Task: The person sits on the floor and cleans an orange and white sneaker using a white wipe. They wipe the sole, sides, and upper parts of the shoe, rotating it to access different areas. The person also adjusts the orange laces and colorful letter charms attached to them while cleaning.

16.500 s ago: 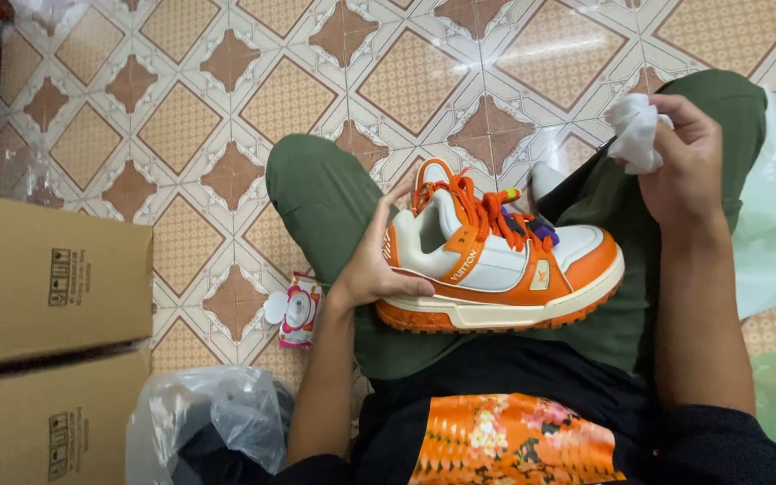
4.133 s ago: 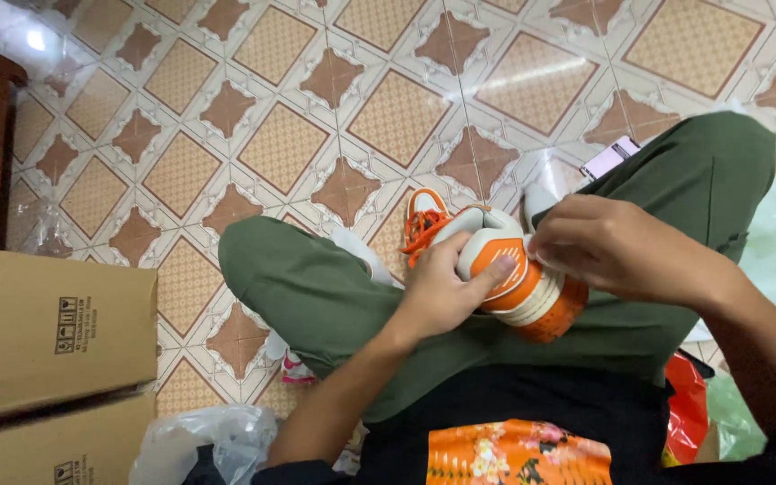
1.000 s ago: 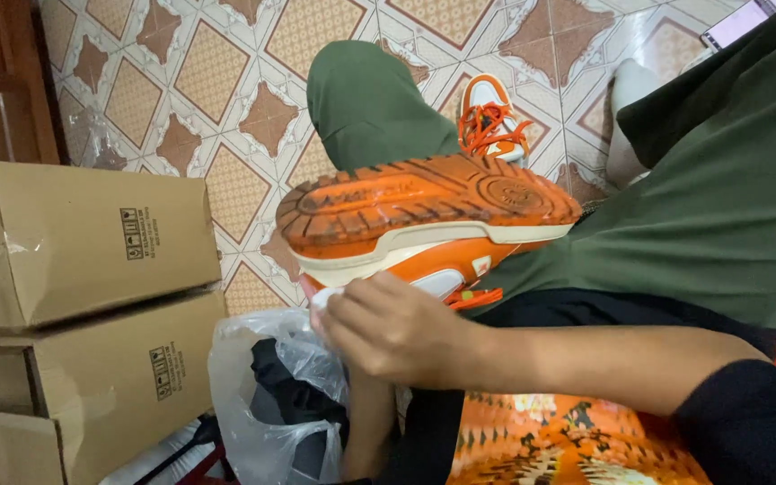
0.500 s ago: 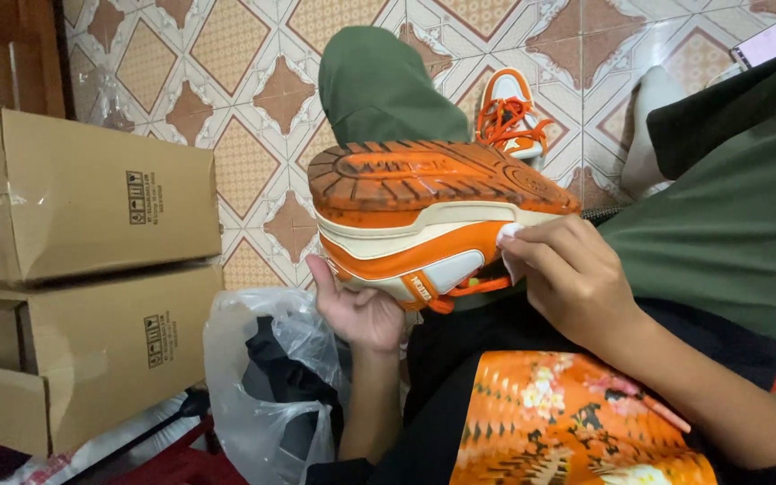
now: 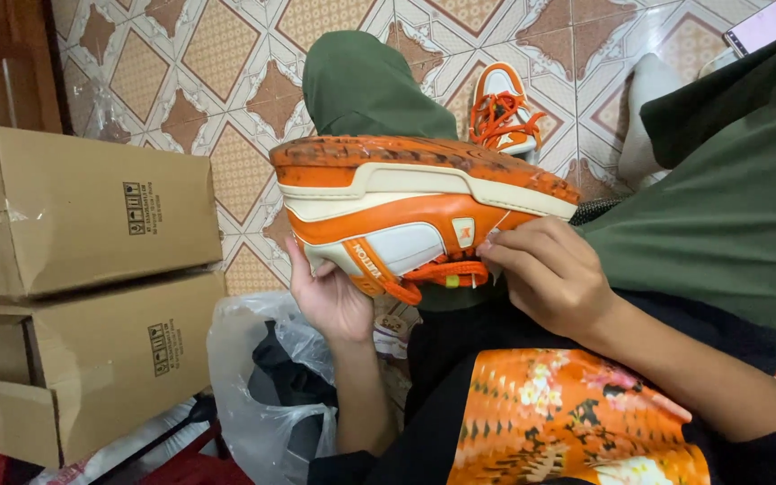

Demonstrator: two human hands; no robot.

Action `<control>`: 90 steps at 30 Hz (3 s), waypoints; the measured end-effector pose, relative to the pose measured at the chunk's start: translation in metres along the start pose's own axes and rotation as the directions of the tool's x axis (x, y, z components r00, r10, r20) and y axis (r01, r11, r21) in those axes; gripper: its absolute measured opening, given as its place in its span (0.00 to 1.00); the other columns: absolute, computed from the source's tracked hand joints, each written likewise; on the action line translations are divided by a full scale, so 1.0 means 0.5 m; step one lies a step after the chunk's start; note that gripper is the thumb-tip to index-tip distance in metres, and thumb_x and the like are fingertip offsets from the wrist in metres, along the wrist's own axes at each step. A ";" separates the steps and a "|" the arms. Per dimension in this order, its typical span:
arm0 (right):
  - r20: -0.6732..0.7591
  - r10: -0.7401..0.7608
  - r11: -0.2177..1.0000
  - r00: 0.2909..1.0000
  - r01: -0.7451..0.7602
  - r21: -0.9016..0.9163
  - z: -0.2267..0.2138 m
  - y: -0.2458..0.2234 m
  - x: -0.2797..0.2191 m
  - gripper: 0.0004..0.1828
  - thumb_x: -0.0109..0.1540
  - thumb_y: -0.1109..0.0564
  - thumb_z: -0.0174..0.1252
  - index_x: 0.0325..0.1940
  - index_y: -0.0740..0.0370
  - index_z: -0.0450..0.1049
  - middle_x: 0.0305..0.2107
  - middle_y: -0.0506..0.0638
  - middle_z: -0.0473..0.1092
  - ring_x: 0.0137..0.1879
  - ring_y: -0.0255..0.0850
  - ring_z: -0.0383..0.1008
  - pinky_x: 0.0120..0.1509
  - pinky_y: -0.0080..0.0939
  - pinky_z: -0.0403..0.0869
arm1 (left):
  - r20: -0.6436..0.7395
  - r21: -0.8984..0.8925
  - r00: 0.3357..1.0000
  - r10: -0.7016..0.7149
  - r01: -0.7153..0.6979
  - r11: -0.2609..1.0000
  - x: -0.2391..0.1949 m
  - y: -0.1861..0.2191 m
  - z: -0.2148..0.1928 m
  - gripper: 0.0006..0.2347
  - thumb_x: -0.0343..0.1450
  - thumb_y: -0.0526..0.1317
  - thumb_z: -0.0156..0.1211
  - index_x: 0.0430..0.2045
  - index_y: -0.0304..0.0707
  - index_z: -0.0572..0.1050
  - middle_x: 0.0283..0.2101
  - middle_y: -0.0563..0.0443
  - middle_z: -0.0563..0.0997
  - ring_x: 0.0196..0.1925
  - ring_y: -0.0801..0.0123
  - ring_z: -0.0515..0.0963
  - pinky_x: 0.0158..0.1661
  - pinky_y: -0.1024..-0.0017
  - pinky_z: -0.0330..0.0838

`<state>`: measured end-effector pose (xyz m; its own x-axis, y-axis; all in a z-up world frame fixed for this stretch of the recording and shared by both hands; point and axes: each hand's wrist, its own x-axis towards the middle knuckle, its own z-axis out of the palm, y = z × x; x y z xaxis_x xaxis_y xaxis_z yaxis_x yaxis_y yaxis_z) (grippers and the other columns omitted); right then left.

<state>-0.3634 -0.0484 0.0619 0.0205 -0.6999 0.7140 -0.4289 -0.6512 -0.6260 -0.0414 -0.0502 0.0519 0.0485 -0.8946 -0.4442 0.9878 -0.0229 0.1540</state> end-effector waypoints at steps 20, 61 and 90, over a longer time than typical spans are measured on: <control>0.220 -0.036 0.999 0.975 0.042 -0.022 -0.002 -0.036 0.029 0.09 0.75 0.72 0.65 0.48 0.66 0.90 0.42 0.58 0.84 0.41 0.56 0.83 0.45 0.51 0.84 | -0.243 0.202 0.950 0.196 -0.148 0.968 -0.029 -0.076 0.106 0.25 0.87 0.58 0.66 0.64 0.32 0.89 0.48 0.50 0.96 0.31 0.84 0.90 0.61 0.67 0.96; 0.202 -0.101 0.990 0.974 0.078 0.116 0.045 -0.063 0.104 0.10 0.79 0.65 0.61 0.49 0.63 0.88 0.43 0.56 0.81 0.42 0.56 0.84 0.46 0.49 0.85 | -0.440 0.453 0.809 0.389 -0.175 0.874 -0.048 -0.163 0.118 0.32 0.82 0.63 0.68 0.78 0.40 0.81 0.74 0.48 0.86 0.76 0.65 0.86 0.75 0.65 0.82; 0.266 -0.227 0.973 0.937 0.229 0.025 0.138 -0.157 0.178 0.07 0.74 0.70 0.56 0.49 0.70 0.80 0.34 0.57 0.65 0.43 0.57 0.75 0.47 0.48 0.78 | -0.214 0.263 0.977 -0.015 0.073 0.962 -0.020 -0.123 -0.077 0.32 0.89 0.71 0.57 0.47 0.38 0.89 0.45 0.43 0.95 0.48 0.62 0.92 0.61 0.65 0.85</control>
<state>-0.2658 -0.0797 0.1529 0.3568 -0.5855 0.7279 -0.3902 -0.8014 -0.4534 -0.0968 -0.0225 0.0132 0.0639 -0.7777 -0.6253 0.9147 -0.2049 0.3482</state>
